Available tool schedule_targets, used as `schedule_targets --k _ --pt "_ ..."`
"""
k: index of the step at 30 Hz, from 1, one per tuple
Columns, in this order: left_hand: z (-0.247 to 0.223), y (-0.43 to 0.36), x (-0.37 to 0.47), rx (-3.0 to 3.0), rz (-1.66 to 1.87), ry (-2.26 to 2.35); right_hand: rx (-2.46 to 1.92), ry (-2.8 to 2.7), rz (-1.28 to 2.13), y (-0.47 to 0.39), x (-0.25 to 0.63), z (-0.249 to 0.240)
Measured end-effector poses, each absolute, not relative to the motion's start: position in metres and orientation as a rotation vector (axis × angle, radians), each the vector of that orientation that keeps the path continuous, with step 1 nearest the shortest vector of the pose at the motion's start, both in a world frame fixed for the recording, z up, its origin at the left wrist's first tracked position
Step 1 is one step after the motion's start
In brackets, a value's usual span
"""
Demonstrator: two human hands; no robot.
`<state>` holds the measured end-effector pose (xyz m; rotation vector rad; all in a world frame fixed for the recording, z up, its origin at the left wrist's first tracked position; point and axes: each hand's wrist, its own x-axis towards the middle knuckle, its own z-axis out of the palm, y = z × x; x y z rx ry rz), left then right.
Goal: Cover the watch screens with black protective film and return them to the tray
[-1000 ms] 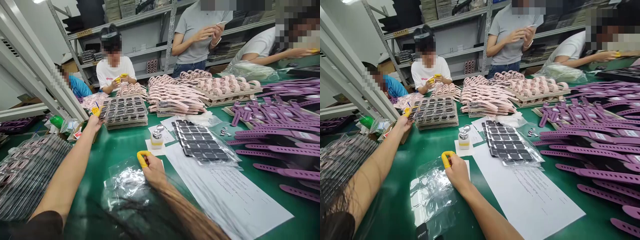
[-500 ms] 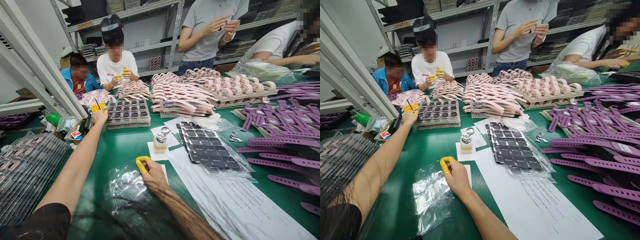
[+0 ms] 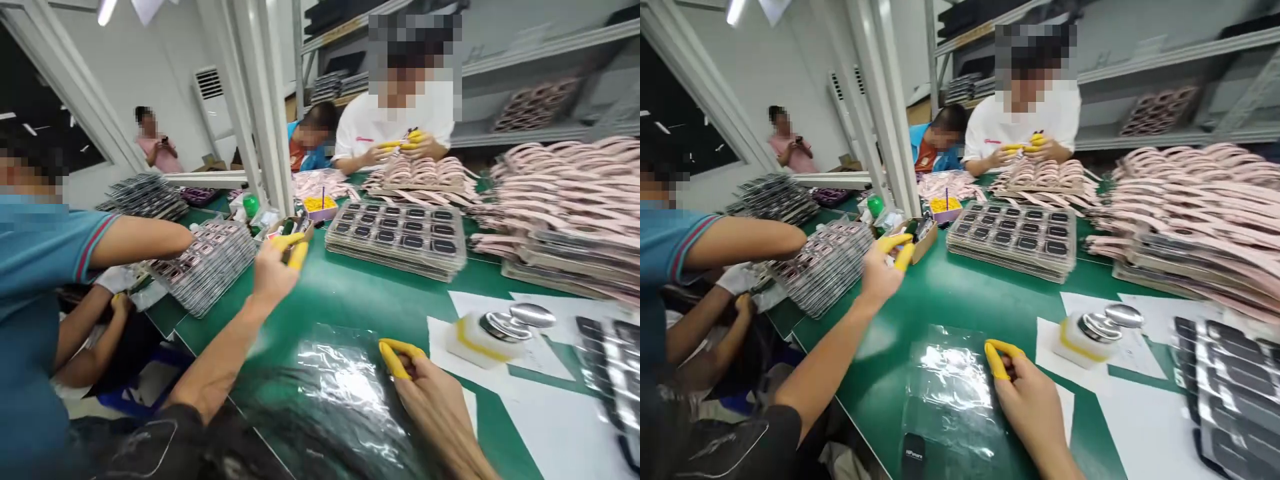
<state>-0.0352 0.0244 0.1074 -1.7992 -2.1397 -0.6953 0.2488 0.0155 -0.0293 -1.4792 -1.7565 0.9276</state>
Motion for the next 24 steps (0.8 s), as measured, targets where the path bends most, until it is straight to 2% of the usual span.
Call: schedule_targets --k 2,5,9,14,24 --pt "0.111 -0.033 -0.066 -1.387 -0.585 -2.218 -1.504 -1.789 0.917 0.014 0.249 -0.029" --pt "0.119 -0.074 -0.108 -1.144 -0.242 -2.32 -1.499 -1.848 0.858 0.011 0.248 -0.03" --pt "0.128 -0.066 -0.143 -1.152 -0.088 -2.412 -1.39 -1.883 0.792 0.007 0.246 -0.029" --pt "0.142 -0.051 -0.169 -1.269 -0.003 -2.463 -1.448 -1.872 0.868 0.007 0.248 -0.026" --pt "0.154 -0.047 -0.178 -1.312 0.063 -2.414 -1.539 -1.908 0.832 0.009 0.247 -0.028"
